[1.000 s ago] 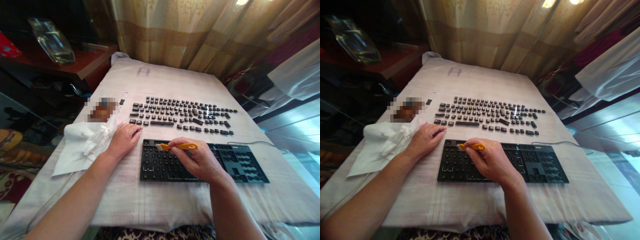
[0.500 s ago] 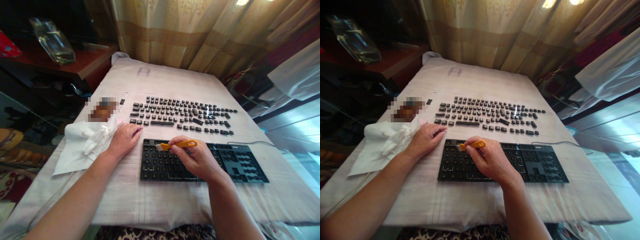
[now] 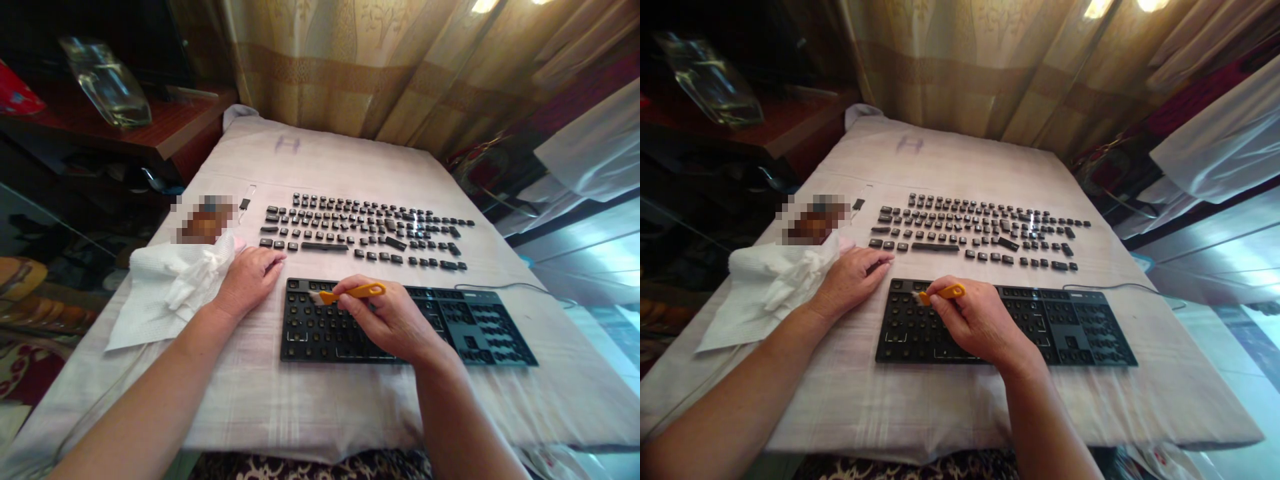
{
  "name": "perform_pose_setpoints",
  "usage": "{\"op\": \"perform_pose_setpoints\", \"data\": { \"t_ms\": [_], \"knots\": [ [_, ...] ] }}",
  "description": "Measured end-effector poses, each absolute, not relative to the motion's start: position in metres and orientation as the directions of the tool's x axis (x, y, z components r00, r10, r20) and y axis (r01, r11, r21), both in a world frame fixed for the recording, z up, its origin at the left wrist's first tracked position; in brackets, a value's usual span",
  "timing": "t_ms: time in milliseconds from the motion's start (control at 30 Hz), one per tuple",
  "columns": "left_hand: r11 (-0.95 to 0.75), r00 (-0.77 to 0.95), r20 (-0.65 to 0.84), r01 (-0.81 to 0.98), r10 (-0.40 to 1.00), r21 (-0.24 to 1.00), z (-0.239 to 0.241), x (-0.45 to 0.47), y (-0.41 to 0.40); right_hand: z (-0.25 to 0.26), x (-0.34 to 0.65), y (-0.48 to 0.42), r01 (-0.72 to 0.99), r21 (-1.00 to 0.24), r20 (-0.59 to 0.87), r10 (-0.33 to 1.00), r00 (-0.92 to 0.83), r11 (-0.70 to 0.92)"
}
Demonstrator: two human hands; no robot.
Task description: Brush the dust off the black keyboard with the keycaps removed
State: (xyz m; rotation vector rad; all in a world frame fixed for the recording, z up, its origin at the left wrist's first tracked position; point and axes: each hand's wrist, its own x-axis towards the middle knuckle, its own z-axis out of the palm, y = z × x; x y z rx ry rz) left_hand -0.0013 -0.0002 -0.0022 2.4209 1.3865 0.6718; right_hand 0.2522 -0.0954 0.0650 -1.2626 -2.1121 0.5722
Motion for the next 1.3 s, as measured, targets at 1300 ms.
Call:
{"op": "perform_pose_setpoints", "data": {
  "t_ms": [1300],
  "knots": [
    [-0.54,0.433,0.324,0.707,0.841,0.458,0.001,0.005,-0.008,0.039,0.268,-0.103,0.546,-0.715,0.502,0.864,-0.032,0.436]
  ]
}}
